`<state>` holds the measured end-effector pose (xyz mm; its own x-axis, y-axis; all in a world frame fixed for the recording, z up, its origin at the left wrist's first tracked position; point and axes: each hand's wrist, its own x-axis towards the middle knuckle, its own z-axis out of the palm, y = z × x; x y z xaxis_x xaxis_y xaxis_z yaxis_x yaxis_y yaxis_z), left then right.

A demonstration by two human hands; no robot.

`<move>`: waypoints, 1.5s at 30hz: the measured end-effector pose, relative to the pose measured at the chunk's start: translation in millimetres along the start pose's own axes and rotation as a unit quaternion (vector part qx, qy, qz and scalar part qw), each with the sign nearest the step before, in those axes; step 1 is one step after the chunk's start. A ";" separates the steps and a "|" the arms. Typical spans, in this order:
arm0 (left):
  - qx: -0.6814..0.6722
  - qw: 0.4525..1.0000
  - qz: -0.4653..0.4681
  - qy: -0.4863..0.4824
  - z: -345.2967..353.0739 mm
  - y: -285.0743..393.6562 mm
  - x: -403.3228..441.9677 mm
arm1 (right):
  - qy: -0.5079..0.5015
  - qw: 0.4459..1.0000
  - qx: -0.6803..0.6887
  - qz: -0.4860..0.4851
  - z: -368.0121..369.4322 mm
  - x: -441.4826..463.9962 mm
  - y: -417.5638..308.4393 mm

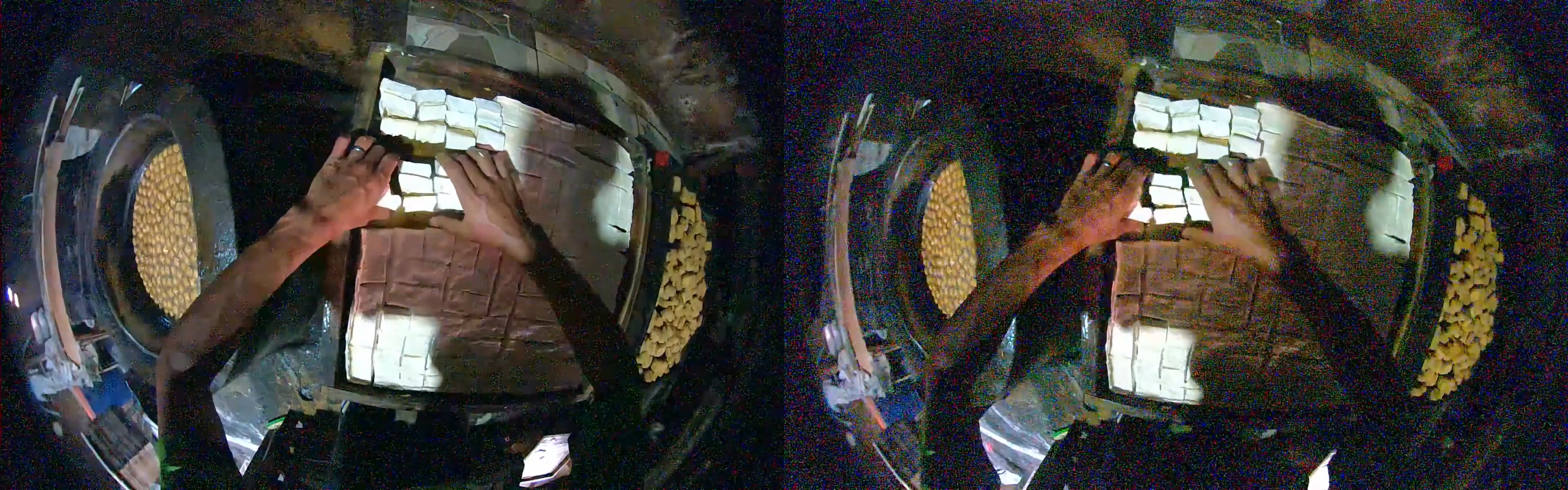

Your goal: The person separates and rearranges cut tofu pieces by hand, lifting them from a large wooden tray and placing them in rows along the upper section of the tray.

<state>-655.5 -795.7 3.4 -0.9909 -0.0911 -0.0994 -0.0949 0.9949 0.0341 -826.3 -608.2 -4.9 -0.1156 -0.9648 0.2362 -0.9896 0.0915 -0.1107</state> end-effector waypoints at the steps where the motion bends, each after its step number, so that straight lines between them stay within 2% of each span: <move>1: 0.016 0.999 0.012 0.029 4.5 -1.0 -0.9 | -0.003 1.000 0.024 0.001 -2.5 0.4 -1.6; 5: 0.019 0.997 0.028 0.066 9.1 1.8 5.4 | -0.031 0.997 0.059 0.040 2.3 0.5 -7.2; 6: 0.021 0.997 0.028 0.065 8.5 1.3 7.3 | -0.066 0.992 0.095 0.052 4.8 1.4 -1.3; 10: -0.007 0.991 0.068 0.118 14.4 -0.4 9.6 | -0.041 0.994 0.103 0.022 11.5 -3.0 6.3; 13: 0.055 0.984 0.024 0.168 14.5 1.1 3.8 | -0.030 0.998 0.046 0.042 12.5 -3.8 4.1; 17: 0.105 0.982 0.029 0.157 14.7 0.9 9.8 | -0.027 0.996 0.056 0.069 16.4 -0.7 5.9; 19: 0.065 0.997 0.026 0.033 5.0 2.0 15.3 | -0.018 0.996 0.083 0.012 20.1 -3.5 9.7; 22: -0.006 0.999 0.047 -0.001 11.3 -3.6 23.0 | -0.062 0.992 0.104 0.023 21.4 -6.6 12.2; 23: -0.003 0.999 0.047 -0.001 16.7 -4.9 21.1 | -0.059 0.992 0.105 0.023 19.0 -5.2 10.2; 25: 0.006 0.993 0.072 0.098 29.7 -4.8 15.6 | -0.067 0.995 0.062 0.031 14.0 -5.1 6.9; 28: 0.029 0.997 0.029 0.072 2.1 2.6 11.8 | -0.027 0.998 0.042 0.027 12.5 -3.8 2.6; 31: -0.004 0.996 0.026 0.088 -3.2 -6.4 10.1 | -0.024 0.998 0.048 0.020 8.7 -3.0 4.6; 35: -0.020 0.997 0.037 0.063 -4.4 -13.2 4.0 | 0.013 0.999 0.035 0.017 11.8 -5.0 7.5; 39: -0.008 0.995 0.045 0.086 -5.9 -9.1 -1.7 | 0.016 0.997 0.070 0.013 17.3 -6.6 10.5; 41: 0.001 0.997 0.046 0.066 -6.8 -6.1 -3.3 | 0.013 0.997 0.075 -0.027 16.4 -9.1 9.8; 45: 0.000 0.997 0.043 0.059 -3.3 -3.8 -4.5 | -0.027 0.992 0.118 0.029 10.0 -8.2 11.4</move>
<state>-651.1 -799.2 7.0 -0.9997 -0.0092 0.0206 -0.0085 0.9993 0.0368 -835.8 -601.7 -17.7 -0.1600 -0.9720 0.1724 -0.9335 0.0922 -0.3465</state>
